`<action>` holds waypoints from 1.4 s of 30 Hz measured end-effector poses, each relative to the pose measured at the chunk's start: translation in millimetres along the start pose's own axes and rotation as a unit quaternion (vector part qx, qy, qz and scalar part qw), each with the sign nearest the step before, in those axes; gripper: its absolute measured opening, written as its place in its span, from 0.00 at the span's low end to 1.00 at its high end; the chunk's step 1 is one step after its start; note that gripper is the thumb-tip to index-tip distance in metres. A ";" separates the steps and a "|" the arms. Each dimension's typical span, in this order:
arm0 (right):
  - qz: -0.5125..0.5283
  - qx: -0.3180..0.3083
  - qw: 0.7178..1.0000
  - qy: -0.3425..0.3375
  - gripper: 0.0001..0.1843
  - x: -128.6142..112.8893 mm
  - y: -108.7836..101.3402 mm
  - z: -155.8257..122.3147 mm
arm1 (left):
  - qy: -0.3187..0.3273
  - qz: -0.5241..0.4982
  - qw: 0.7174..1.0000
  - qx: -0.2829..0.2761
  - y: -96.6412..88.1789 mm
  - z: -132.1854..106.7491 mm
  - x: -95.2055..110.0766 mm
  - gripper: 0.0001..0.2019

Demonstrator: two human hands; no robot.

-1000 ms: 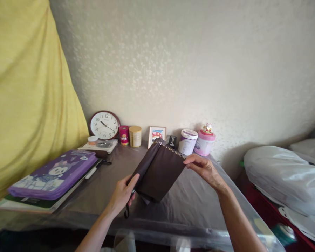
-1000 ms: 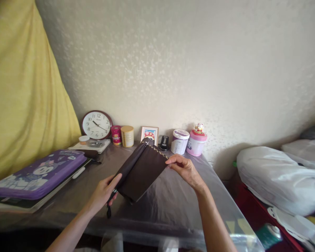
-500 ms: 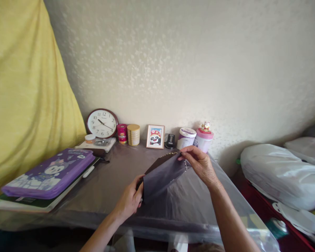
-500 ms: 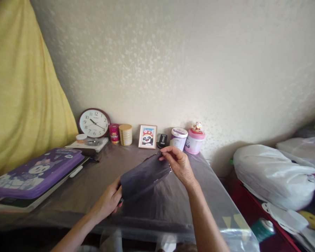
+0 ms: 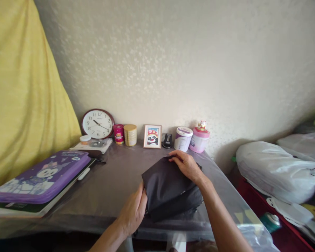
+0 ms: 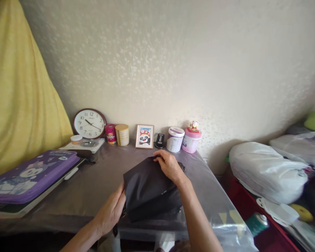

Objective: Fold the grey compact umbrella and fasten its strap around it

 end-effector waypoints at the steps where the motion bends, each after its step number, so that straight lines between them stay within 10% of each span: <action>1: -0.020 -0.014 1.000 -0.005 0.11 -0.8 3.2 -0.2 | -0.017 -0.004 1.000 -0.002 0.6 -0.3 -5.6 0.23; 13: -0.228 -0.125 0.966 -0.010 0.17 3.7 27.6 -9.8 | -0.001 0.020 0.999 -0.044 10.1 0.9 6.9 0.12; 23: -0.273 -0.134 0.946 -0.109 0.17 -54.8 33.5 -19.4 | -0.120 -0.089 0.988 -0.048 -0.9 5.7 -16.7 0.14; 29: -0.344 -0.092 0.932 0.072 0.21 18.2 1.9 -9.4 | -0.137 -0.090 0.984 -0.069 0.7 2.9 -18.3 0.14; 35: -0.018 0.079 0.967 0.240 0.26 99.5 -52.3 -21.3 | -0.126 -0.125 0.983 -0.043 -12.7 6.7 -16.8 0.23; 42: 0.209 -0.098 0.925 0.301 0.15 125.7 1.4 -44.5 | -0.140 -0.148 0.979 0.007 -33.1 13.1 -17.2 0.34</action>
Point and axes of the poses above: each hand's wrist, its own z-axis towards the middle knuckle, its own y-axis out of the palm, x = y × z, the point moved 10 cm from there along z, towards the middle knuckle, and after that the axes turned 7 degrees about -z, right-handed, at the moved point
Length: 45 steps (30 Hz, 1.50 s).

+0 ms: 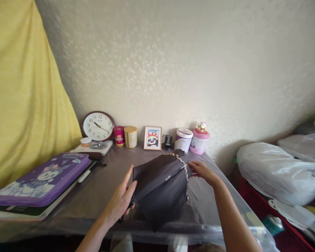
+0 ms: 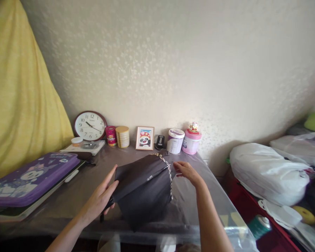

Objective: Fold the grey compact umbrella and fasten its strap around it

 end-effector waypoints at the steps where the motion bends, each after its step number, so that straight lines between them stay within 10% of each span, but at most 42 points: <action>1: 0.001 -0.019 1.000 0.005 0.13 2.2 5.1 -1.0 | 0.000 -0.003 1.000 0.005 -2.2 0.6 0.1 0.34; 10: -0.032 -0.223 0.973 0.043 0.16 15.7 60.4 -12.0 | 0.013 -0.019 1.000 0.016 -15.3 0.9 9.6 0.33; 22: -0.053 -0.303 0.949 0.075 0.20 19.7 84.2 -21.6 | 0.032 -0.035 0.999 0.009 -19.3 11.8 -0.3 0.28; 45: -0.011 -0.155 0.983 -0.101 0.16 -93.8 51.0 -61.0 | 0.041 -0.026 0.995 0.085 -35.6 15.3 -1.4 0.27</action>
Point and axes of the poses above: each hand's wrist, its own z-axis towards the middle knuckle, its own y-axis out of the palm, x = y × z, the point moved 10 cm from there along z, towards the middle knuckle, and after that the axes turned 7 degrees about -z, right-handed, at the moved point
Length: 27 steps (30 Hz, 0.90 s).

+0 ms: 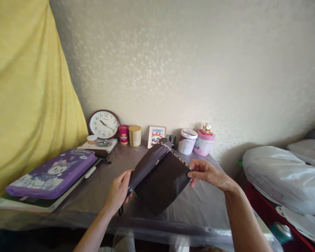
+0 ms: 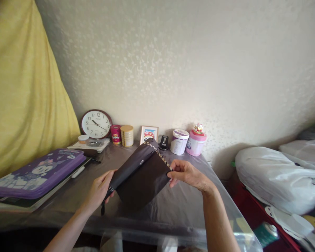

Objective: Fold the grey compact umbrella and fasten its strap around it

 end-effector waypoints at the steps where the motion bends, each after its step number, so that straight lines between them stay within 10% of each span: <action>1: 0.002 0.009 1.000 -0.006 0.16 -4.5 -1.5 -1.8 | 0.001 0.002 1.000 0.000 0.6 -0.6 1.3 0.27; 11: 0.013 0.134 0.986 -0.099 0.12 -34.1 -19.1 -7.3 | -0.014 0.009 0.999 -0.040 17.9 -5.4 -3.7 0.26; 27: -0.072 0.160 0.975 -0.137 0.18 -20.8 -4.9 25.0 | -0.052 0.038 0.990 -0.123 56.7 -37.3 -11.6 0.27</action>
Point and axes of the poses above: each hand's wrist, its own z-axis towards the middle knuckle, its own y-axis out of the palm, x = y × z, the point moved 10 cm from there along z, towards the middle knuckle, and after that the axes turned 7 degrees about -z, right-handed, at the moved point
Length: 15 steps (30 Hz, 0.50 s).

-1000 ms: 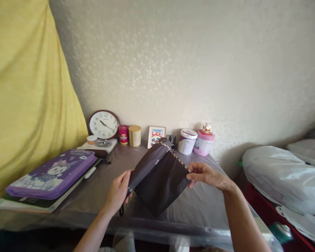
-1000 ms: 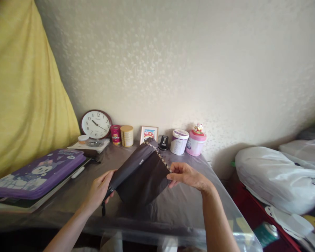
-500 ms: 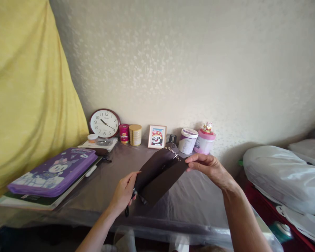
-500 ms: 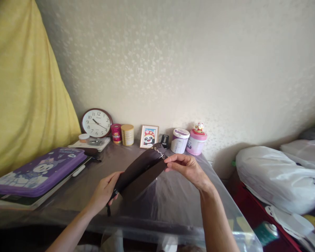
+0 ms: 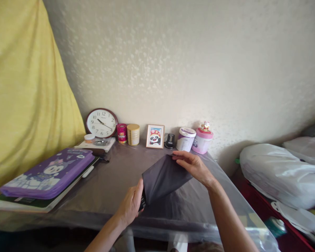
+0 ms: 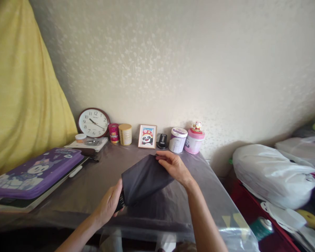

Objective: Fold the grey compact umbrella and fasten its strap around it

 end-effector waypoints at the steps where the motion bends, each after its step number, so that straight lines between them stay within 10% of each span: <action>1: -0.012 -0.002 1.000 -0.001 0.18 2.6 1.7 1.2 | 0.000 0.001 1.000 -0.003 1.0 -0.3 -0.7 0.28; 15: -0.346 -0.024 0.937 -0.049 0.14 4.8 8.8 0.8 | 0.027 0.012 0.999 0.012 -5.6 5.3 5.5 0.24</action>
Point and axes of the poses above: each hand's wrist, its own z-axis towards the middle knuckle, its own y-axis out of the palm, x = y × z, the point moved 10 cm from there along z, towards the middle knuckle, and after that the axes turned 7 degrees about -z, right-handed, at the moved point
